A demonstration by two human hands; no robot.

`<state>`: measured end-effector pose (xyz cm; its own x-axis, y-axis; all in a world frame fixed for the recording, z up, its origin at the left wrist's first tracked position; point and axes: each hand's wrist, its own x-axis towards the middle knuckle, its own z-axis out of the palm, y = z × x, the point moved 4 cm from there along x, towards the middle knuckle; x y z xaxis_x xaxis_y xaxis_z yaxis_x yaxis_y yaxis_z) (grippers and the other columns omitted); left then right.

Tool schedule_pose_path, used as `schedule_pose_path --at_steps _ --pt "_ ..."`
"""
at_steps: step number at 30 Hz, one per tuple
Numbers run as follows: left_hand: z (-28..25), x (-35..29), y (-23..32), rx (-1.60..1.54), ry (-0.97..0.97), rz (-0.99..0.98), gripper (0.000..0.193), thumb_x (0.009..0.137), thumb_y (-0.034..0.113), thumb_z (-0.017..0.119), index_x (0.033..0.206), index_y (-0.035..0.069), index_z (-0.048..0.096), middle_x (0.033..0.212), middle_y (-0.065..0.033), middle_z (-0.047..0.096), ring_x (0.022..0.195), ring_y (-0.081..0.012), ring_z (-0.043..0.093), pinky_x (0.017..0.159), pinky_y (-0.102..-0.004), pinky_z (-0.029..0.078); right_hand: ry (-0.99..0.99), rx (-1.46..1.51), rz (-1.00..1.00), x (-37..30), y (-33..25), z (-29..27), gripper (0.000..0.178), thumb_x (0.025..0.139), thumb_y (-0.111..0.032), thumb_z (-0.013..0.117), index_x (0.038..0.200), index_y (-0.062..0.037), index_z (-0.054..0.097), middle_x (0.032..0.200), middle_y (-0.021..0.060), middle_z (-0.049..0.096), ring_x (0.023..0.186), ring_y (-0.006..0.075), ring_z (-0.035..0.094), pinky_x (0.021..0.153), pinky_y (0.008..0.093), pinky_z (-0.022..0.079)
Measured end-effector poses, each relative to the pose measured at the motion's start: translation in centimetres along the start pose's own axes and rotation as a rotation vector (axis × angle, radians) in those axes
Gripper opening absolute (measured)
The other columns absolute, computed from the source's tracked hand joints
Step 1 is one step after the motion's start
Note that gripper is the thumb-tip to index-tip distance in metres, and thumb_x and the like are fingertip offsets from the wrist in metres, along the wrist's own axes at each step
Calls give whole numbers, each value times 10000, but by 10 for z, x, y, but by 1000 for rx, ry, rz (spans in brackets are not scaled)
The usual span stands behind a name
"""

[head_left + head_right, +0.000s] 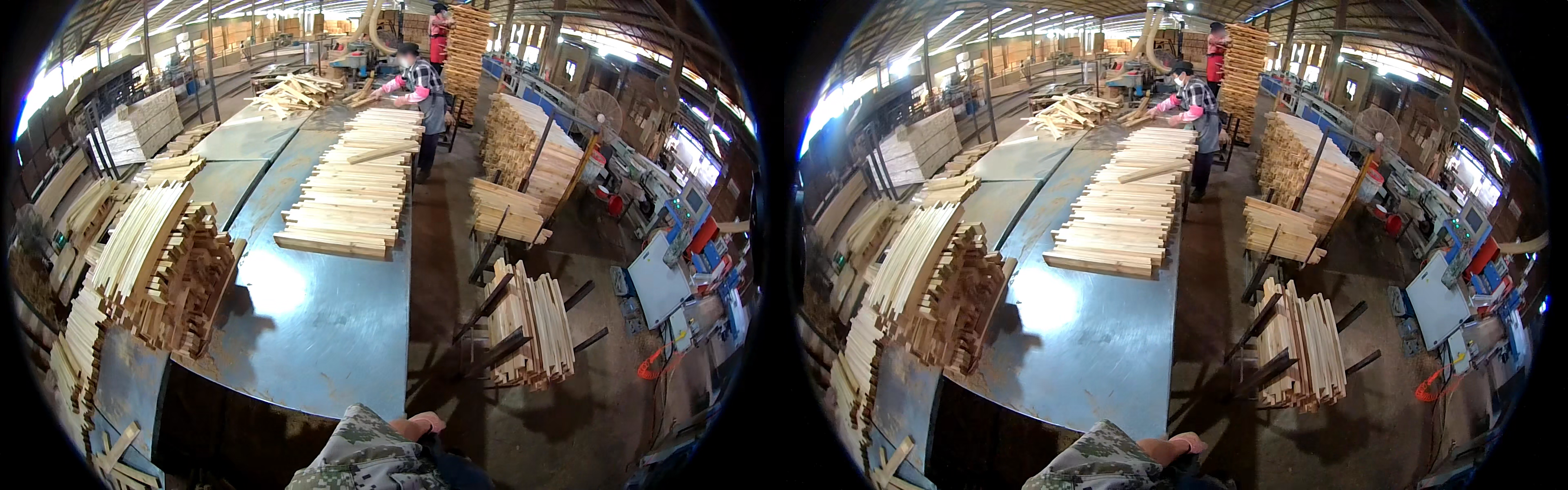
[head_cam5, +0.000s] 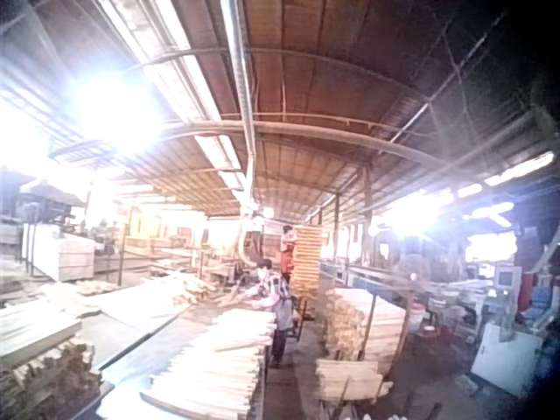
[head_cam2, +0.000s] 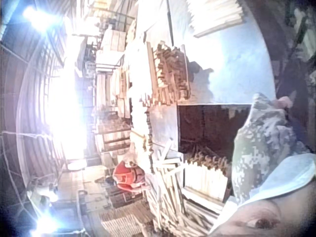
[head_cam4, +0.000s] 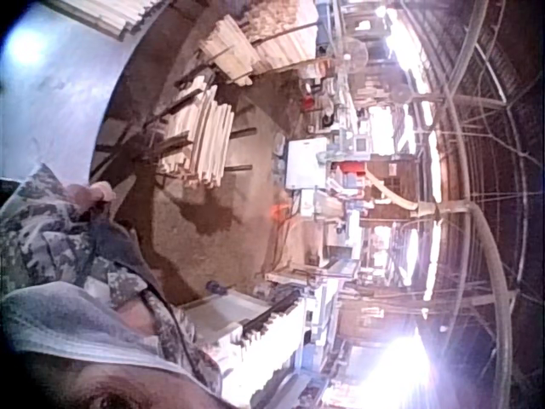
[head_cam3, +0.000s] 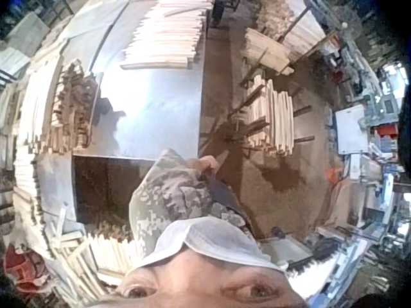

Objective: The person gathers small wooden slats from a metal table and places them onto a moving conveyor belt. They repeatedly pick up handfuls of the slats, align them, and feed them into the machine, while other workers are visible in the background.

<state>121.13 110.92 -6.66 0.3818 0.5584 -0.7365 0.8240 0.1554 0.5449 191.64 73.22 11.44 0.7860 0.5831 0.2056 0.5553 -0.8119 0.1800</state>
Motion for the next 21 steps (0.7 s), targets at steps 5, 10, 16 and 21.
schedule_pose_path --at_steps 5,10,16,21 --pt "3 1 3 -60 8 10 545 1077 493 489 1351 99 747 1450 -144 697 1367 -362 631 1100 -511 490 -4 25 -6 2 -11 -2 398 1026 -424 563 1312 -150 527 1389 150 543 1373 368 482 1232 584 352" --pt "23 10 19 17 -71 27 686 1054 594 502 1390 35 717 1456 -199 688 1376 -403 620 1118 -516 471 -11 16 55 -23 17 -5 350 1021 -399 568 1260 -144 566 1341 149 580 1345 351 512 1231 561 363" --pt "63 87 -48 -68 19 -18 684 1057 605 484 1360 48 740 1440 -190 702 1395 -375 612 1131 -510 464 -11 75 50 -28 0 6 298 1016 -370 575 1199 -137 612 1283 149 625 1310 329 548 1230 534 376" --pt "47 52 8 123 -129 -51 538 1065 500 512 1383 127 734 1456 -167 690 1376 -371 625 1116 -507 487 -29 60 236 -104 73 17 263 1012 -346 581 1147 -132 651 1235 148 662 1281 311 578 1229 511 386"
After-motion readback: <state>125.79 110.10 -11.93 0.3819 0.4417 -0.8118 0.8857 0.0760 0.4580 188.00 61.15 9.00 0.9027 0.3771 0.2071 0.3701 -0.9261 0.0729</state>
